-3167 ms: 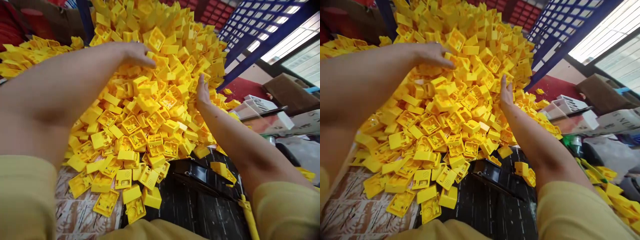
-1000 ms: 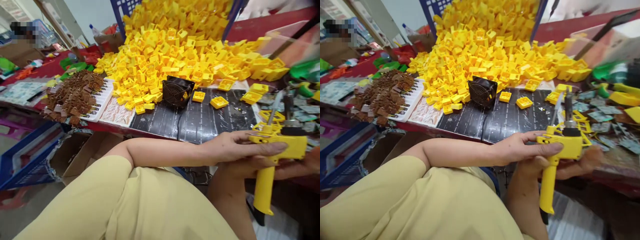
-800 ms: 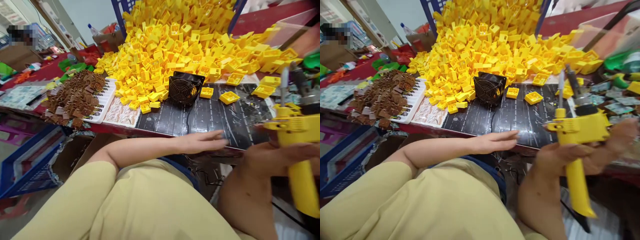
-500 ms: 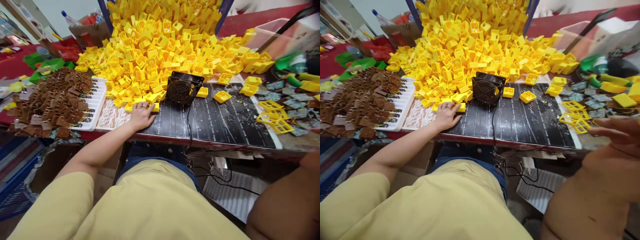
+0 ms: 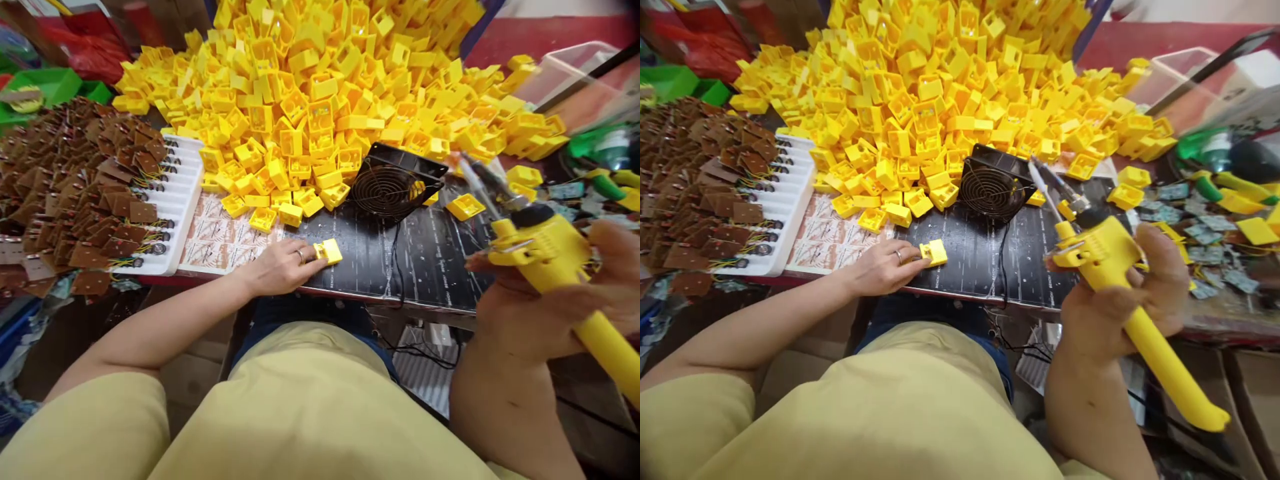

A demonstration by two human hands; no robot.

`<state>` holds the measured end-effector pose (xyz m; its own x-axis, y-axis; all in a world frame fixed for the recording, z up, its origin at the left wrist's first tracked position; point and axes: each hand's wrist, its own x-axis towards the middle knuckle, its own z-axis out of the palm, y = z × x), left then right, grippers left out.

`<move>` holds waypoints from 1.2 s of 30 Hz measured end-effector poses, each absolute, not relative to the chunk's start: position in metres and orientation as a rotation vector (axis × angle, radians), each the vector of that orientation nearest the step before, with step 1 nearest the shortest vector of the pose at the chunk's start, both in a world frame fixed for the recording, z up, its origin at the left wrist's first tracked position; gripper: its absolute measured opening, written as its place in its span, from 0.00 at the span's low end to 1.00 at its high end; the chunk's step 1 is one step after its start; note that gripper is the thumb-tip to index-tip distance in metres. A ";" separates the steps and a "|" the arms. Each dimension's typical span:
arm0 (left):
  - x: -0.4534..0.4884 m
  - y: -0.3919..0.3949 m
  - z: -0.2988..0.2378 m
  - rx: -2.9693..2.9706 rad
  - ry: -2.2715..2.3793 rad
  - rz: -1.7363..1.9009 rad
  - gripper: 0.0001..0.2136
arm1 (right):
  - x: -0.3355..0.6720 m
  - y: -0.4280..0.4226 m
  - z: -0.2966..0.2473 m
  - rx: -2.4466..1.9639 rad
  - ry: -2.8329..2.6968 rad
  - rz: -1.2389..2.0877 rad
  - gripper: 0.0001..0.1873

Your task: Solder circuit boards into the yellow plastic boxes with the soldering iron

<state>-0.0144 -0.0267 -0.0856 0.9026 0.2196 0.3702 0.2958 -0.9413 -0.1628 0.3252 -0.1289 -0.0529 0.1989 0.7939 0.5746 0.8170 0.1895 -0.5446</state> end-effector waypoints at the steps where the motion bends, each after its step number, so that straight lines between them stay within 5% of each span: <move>1: -0.019 -0.033 -0.085 -2.890 -0.421 -0.559 0.15 | 0.318 -0.124 -0.053 -1.550 -1.673 0.029 0.43; 7: -0.045 -0.056 -0.088 -2.961 -1.027 -0.662 0.30 | 0.274 -0.105 -0.061 -1.283 -2.096 0.243 0.15; 10: -0.043 -0.060 -0.091 -2.987 -1.067 -0.608 0.29 | 0.259 -0.096 -0.069 -1.186 -2.184 0.271 0.08; 15: -0.039 -0.048 -0.088 -3.053 -1.011 -0.630 0.19 | 0.243 -0.073 -0.088 -1.102 -2.325 0.281 0.10; 20: -0.047 -0.029 -0.076 -3.321 -0.632 -0.462 0.23 | 0.240 -0.067 -0.095 -1.190 -2.193 0.157 0.10; 28: -0.035 -0.058 -0.084 -2.868 -1.273 -0.643 0.32 | 0.252 -0.084 -0.087 -1.234 -2.160 0.024 0.16; 33: -0.028 -0.051 -0.095 -2.909 -1.083 -0.798 0.26 | 0.262 -0.079 -0.100 -1.210 -2.144 -0.075 0.30; 36: -0.020 -0.045 -0.095 -2.992 -1.024 -0.841 0.26 | 0.265 -0.079 -0.109 -1.238 -2.147 -0.030 0.25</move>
<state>-0.0199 -0.0446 -0.0953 0.6734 0.6034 0.4273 0.5363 -0.7964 0.2794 0.2655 -0.0787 -0.1086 -0.3423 0.7662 0.5438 0.7811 0.5537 -0.2886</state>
